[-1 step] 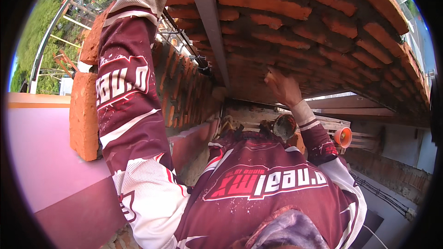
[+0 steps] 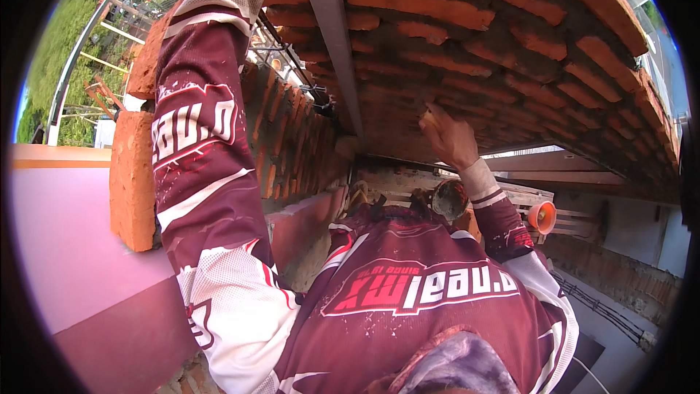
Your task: The person builds a brick wall by applying mortar with a trowel, placing bricks, and tapping them into alignment. The person repeatedly scoops mortar from a bucket, spreads it on the wall, and adjusts bricks to maintain a level course.
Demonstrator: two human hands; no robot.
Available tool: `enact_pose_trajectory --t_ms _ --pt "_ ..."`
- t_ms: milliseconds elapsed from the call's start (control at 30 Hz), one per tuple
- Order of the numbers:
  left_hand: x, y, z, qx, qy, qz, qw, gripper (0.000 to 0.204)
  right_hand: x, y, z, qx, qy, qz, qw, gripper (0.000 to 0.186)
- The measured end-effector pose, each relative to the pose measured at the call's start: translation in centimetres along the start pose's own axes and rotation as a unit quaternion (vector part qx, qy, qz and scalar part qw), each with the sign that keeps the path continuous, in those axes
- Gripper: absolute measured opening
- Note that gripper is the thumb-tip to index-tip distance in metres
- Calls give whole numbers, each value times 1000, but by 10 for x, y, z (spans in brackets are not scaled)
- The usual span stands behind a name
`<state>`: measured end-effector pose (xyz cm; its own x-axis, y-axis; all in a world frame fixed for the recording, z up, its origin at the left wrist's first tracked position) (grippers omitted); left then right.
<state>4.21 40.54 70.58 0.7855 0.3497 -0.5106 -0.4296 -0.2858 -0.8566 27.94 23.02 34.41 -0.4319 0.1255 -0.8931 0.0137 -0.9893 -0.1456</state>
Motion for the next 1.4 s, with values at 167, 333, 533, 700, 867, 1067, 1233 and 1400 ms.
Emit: enact_pose_trajectory --t_ms 167,333,533,700,867,1067,1233,1400 --pt "-3 -3 -7 63 -10 -43 997 68 10 -6 -3 17 26 31 999 49" --pt "-4 0 -9 52 14 -44 998 71 24 -12 -1 17 -48 49 997 50" --pt "-1 0 -9 36 0 -19 999 70 41 -13 0 -10 -72 32 997 50" --pt "-2 0 -7 60 -57 -20 996 67 56 14 -11 69 -44 76 994 50" --pt "-3 2 2 47 -70 -4 996 65 28 27 0 74 -104 -32 991 49" --pt "-1 0 0 2 -48 -1 999 59 21 4 51 -13 -91 -16 996 50" --pt "5 -5 -3 -37 -40 9 998 53 24 -17 105 -27 -124 -12 992 50" --pt "8 -12 -9 -25 -50 36 998 59 36 -52 133 -6 -110 41 993 45"
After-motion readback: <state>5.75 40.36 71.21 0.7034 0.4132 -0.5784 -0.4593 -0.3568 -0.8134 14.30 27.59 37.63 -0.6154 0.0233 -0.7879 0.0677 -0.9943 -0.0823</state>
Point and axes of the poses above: each hand's wrist, its own y-axis away from the middle knuckle, its own x-axis out of the palm, z = x × y, the point moved 9 cm from there along -y, towards the middle knuckle, and after that the axes turned 9 degrees about y, right-handed, at the moved point
